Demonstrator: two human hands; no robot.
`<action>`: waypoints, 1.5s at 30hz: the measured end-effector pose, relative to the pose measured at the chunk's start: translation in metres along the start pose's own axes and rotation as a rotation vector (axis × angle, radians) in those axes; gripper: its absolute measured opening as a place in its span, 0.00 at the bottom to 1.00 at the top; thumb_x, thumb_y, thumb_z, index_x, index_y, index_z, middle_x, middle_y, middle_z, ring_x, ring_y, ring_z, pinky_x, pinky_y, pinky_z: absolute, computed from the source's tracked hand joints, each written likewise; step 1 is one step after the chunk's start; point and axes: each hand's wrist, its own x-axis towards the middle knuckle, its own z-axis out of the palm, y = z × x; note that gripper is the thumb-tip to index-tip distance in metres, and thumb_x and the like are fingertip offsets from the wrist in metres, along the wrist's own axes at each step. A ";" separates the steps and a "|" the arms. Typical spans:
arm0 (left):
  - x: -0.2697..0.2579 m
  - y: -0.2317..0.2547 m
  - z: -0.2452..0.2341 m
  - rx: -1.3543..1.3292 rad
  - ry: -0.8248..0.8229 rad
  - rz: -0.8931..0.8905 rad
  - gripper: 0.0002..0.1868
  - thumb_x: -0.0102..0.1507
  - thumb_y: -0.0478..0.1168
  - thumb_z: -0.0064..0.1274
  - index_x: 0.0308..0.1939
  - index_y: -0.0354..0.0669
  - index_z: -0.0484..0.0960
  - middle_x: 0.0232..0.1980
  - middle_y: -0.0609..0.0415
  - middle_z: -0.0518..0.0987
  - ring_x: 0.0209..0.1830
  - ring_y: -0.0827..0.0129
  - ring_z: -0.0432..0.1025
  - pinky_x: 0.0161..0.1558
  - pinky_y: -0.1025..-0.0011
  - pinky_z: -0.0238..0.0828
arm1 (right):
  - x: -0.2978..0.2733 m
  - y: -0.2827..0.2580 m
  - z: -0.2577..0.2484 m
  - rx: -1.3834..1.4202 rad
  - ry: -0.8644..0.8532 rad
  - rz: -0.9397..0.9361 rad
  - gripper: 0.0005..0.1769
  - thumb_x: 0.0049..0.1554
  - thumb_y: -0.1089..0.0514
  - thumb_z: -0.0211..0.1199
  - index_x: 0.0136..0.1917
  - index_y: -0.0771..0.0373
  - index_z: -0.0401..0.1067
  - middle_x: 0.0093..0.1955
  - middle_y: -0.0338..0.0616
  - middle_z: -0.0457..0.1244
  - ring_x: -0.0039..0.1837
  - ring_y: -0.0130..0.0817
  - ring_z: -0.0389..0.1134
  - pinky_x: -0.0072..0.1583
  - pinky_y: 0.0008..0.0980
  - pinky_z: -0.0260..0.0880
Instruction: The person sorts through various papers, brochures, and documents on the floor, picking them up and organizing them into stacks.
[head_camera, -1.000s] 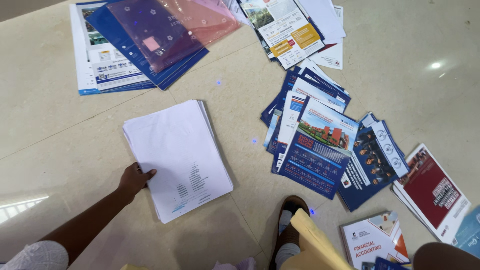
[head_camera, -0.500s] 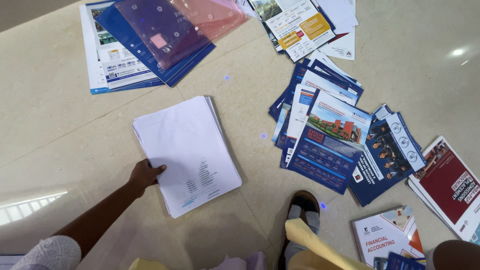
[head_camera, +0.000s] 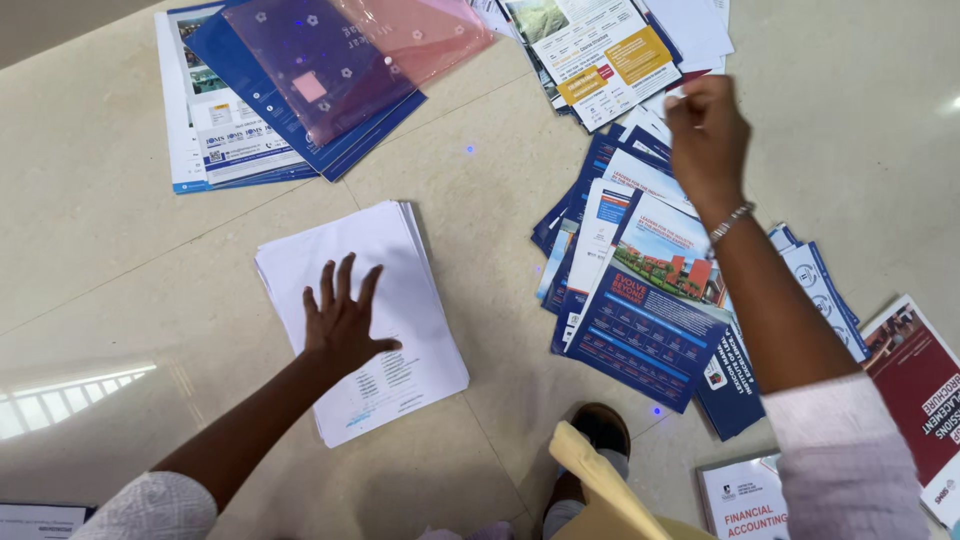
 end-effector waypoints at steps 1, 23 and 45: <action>0.001 0.015 -0.003 -0.001 -0.006 -0.003 0.74 0.43 0.74 0.69 0.79 0.58 0.37 0.81 0.39 0.33 0.81 0.35 0.31 0.70 0.28 0.44 | 0.007 0.023 0.033 0.013 -0.053 0.145 0.12 0.67 0.60 0.65 0.56 0.63 0.64 0.45 0.45 0.70 0.45 0.35 0.73 0.48 0.33 0.72; 0.030 0.037 0.020 -0.124 -0.474 -0.034 0.95 0.28 0.58 0.85 0.79 0.63 0.21 0.78 0.33 0.09 0.76 0.30 0.05 0.67 0.16 0.20 | 0.051 0.193 0.280 -0.918 -0.330 -0.221 0.31 0.59 0.51 0.62 0.63 0.82 0.64 0.59 0.89 0.60 0.59 0.83 0.65 0.56 0.61 0.73; 0.022 0.035 0.024 -0.116 -0.338 0.005 0.96 0.25 0.61 0.84 0.81 0.62 0.25 0.80 0.35 0.12 0.78 0.29 0.07 0.65 0.16 0.21 | 0.083 0.056 0.109 -0.491 -0.387 -0.422 0.09 0.62 0.63 0.62 0.52 0.70 0.69 0.35 0.59 0.67 0.37 0.54 0.72 0.40 0.46 0.75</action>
